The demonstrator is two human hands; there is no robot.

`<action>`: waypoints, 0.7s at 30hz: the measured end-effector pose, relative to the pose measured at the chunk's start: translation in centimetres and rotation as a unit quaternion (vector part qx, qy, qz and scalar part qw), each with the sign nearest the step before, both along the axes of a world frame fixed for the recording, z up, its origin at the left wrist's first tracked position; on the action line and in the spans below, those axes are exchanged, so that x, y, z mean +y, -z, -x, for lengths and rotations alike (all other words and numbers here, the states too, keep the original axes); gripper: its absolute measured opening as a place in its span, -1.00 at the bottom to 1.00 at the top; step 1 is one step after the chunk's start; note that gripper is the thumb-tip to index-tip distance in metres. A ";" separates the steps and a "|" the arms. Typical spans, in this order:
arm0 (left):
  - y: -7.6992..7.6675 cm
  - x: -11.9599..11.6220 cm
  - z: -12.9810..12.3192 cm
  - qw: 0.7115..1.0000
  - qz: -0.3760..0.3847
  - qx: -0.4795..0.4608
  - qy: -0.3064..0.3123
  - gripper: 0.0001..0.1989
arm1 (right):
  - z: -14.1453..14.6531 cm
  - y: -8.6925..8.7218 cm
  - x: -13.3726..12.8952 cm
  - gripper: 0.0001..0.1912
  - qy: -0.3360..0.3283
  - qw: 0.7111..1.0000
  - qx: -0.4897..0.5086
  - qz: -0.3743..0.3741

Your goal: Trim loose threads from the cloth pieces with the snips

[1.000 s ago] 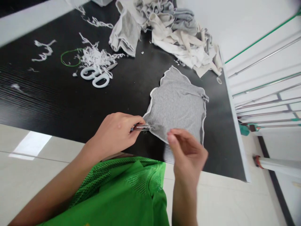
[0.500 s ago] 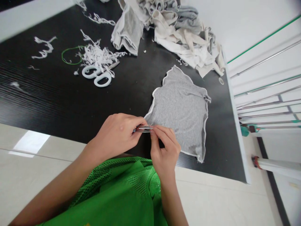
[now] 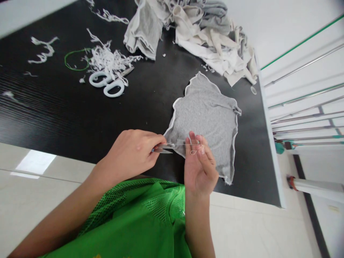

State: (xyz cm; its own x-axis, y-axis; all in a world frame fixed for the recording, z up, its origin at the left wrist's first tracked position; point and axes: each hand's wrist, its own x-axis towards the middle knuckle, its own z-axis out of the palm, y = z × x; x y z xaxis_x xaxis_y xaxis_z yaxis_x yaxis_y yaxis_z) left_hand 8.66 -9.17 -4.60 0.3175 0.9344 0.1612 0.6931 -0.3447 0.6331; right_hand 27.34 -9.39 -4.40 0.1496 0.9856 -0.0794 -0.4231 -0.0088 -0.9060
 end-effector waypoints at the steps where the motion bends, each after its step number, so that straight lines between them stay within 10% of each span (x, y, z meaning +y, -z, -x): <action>1: 0.0 0.0 0.0 1.000 -0.001 0.001 0.000 -0.79 | 0.0 -0.1 0.0 -0.89 -0.014 1.000 0.015 0.006; 10: -0.1 0.1 0.0 1.000 0.007 -0.013 0.009 -0.78 | -1.8 -0.8 0.5 -0.98 -0.115 0.979 0.137 0.099; 21: -1.7 0.2 0.3 0.995 0.087 -0.044 0.025 -0.66 | -1.8 -0.4 0.0 -0.84 -0.091 0.995 0.030 -0.029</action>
